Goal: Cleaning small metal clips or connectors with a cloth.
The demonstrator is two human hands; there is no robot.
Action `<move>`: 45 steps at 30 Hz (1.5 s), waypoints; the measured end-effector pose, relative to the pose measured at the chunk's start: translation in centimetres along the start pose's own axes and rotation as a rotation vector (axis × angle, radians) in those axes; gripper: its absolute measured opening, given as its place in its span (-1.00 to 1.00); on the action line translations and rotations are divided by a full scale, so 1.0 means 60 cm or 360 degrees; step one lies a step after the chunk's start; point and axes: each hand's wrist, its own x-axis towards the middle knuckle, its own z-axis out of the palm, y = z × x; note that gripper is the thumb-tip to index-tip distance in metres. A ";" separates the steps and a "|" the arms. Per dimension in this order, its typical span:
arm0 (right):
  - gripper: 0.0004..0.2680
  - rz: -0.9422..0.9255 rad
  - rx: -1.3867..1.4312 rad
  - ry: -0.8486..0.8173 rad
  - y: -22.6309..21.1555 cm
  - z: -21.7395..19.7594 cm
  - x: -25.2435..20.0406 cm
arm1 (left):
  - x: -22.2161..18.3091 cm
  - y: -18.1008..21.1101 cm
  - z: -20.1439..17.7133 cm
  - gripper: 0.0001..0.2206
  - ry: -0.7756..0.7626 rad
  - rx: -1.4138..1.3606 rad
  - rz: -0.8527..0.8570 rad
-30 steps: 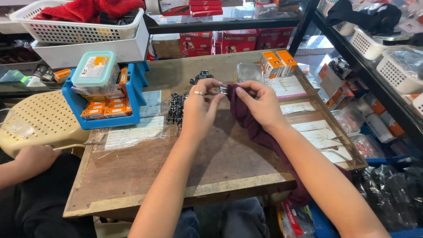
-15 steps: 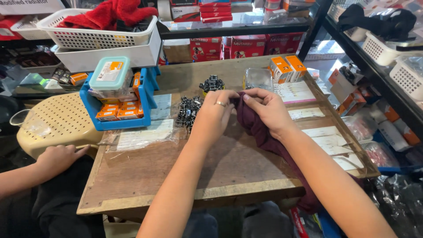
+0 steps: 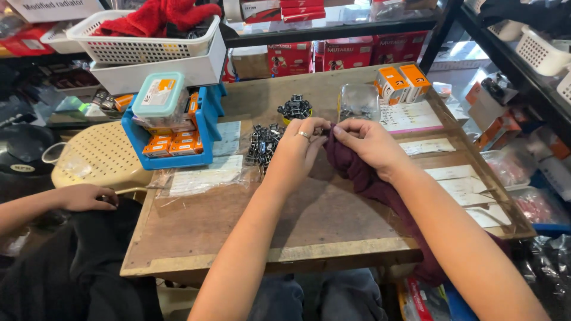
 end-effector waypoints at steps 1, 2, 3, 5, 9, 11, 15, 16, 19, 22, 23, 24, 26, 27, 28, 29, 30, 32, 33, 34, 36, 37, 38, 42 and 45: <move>-0.89 -0.0004 0.0007 0.0002 0.003 0.001 0.002 | 0.002 0.000 -0.004 -0.76 -0.0005 0.0005 0.0005; -0.87 0.0036 0.0039 -0.0030 0.005 0.000 0.002 | 0.003 0.000 -0.006 -0.76 -0.0007 0.0018 0.0024; -0.85 0.0077 0.0071 -0.0062 0.008 -0.001 0.002 | 0.003 0.000 -0.008 -0.76 -0.0009 0.0032 0.0042; -0.85 0.0090 0.0090 -0.0073 0.003 0.002 0.000 | 0.004 0.002 -0.010 -0.76 -0.0021 0.0044 0.0046; -0.84 0.0127 0.0138 -0.0097 0.013 -0.003 0.009 | -0.001 -0.003 -0.008 -0.73 -0.0080 0.0073 -0.0015; -0.84 0.0125 0.0130 -0.0091 0.006 0.004 0.002 | -0.001 0.001 -0.012 -0.67 -0.0161 0.0024 -0.0108; -0.81 0.0141 0.0169 -0.0056 -0.001 0.010 -0.004 | 0.011 0.036 -0.031 -0.43 -0.0274 -0.0287 -0.0305; -0.81 0.0144 0.0166 -0.0057 -0.006 0.013 -0.007 | 0.011 0.043 -0.033 -0.43 -0.0273 -0.0290 -0.0308; -0.81 0.0146 0.0202 -0.0019 -0.019 0.018 -0.014 | 0.013 0.051 -0.034 -0.44 -0.0278 -0.0345 -0.0405; -0.80 0.0145 0.0183 -0.0018 -0.028 0.018 -0.017 | 0.014 0.035 -0.028 -0.45 -0.0248 -0.0359 -0.0443; -0.80 0.0135 0.0187 -0.0026 -0.030 0.018 -0.017 | 0.014 0.028 -0.027 -0.45 -0.0200 -0.0365 -0.0422; -0.80 0.0125 0.0189 -0.0036 -0.031 0.019 -0.017 | 0.013 0.020 -0.026 -0.45 -0.0149 -0.0370 -0.0401; -0.80 0.0119 0.0185 -0.0042 -0.028 0.019 -0.016 | 0.013 0.021 -0.028 -0.45 -0.0133 -0.0382 -0.0395; -0.80 0.0112 0.0182 -0.0047 -0.026 0.020 -0.014 | 0.013 0.021 -0.030 -0.45 -0.0119 -0.0392 -0.0388; -0.80 0.0111 0.0179 -0.0048 -0.027 0.020 -0.016 | 0.012 0.022 -0.029 -0.45 -0.0116 -0.0394 -0.0387; -0.80 0.0112 0.0189 -0.0048 -0.029 0.021 -0.017 | 0.012 0.022 -0.029 -0.46 -0.0106 -0.0381 -0.0383; -0.80 0.0112 0.0199 -0.0048 -0.030 0.021 -0.019 | 0.011 0.022 -0.029 -0.47 -0.0097 -0.0368 -0.0379; -0.81 0.0114 0.0220 -0.0027 -0.008 0.011 -0.007 | 0.010 0.026 -0.033 -0.48 -0.0085 -0.0325 -0.0353; -0.82 0.0116 0.0245 -0.0004 0.003 0.005 -0.001 | 0.010 0.028 -0.035 -0.49 -0.0077 -0.0279 -0.0328; -0.82 0.0116 0.0243 -0.0005 0.002 0.005 -0.002 | 0.012 0.030 -0.036 -0.49 -0.0075 -0.0281 -0.0328; -0.84 0.0150 0.0216 0.0013 0.001 0.004 -0.003 | 0.018 0.034 -0.038 -0.53 0.0003 -0.0196 -0.0285; -0.84 0.0150 0.0214 0.0012 -0.001 0.006 -0.004 | 0.017 0.032 -0.038 -0.53 0.0005 -0.0197 -0.0285; -0.84 0.0143 0.0205 0.0011 -0.003 0.008 -0.005 | 0.016 0.030 -0.038 -0.53 0.0005 -0.0173 -0.0287; -0.85 0.0140 0.0195 -0.0022 -0.013 0.020 -0.012 | 0.015 0.023 -0.032 -0.51 -0.0002 -0.0148 -0.0311; -0.84 0.0134 0.0197 -0.0029 -0.012 0.020 -0.011 | 0.015 0.021 -0.030 -0.51 0.0019 -0.0170 -0.0296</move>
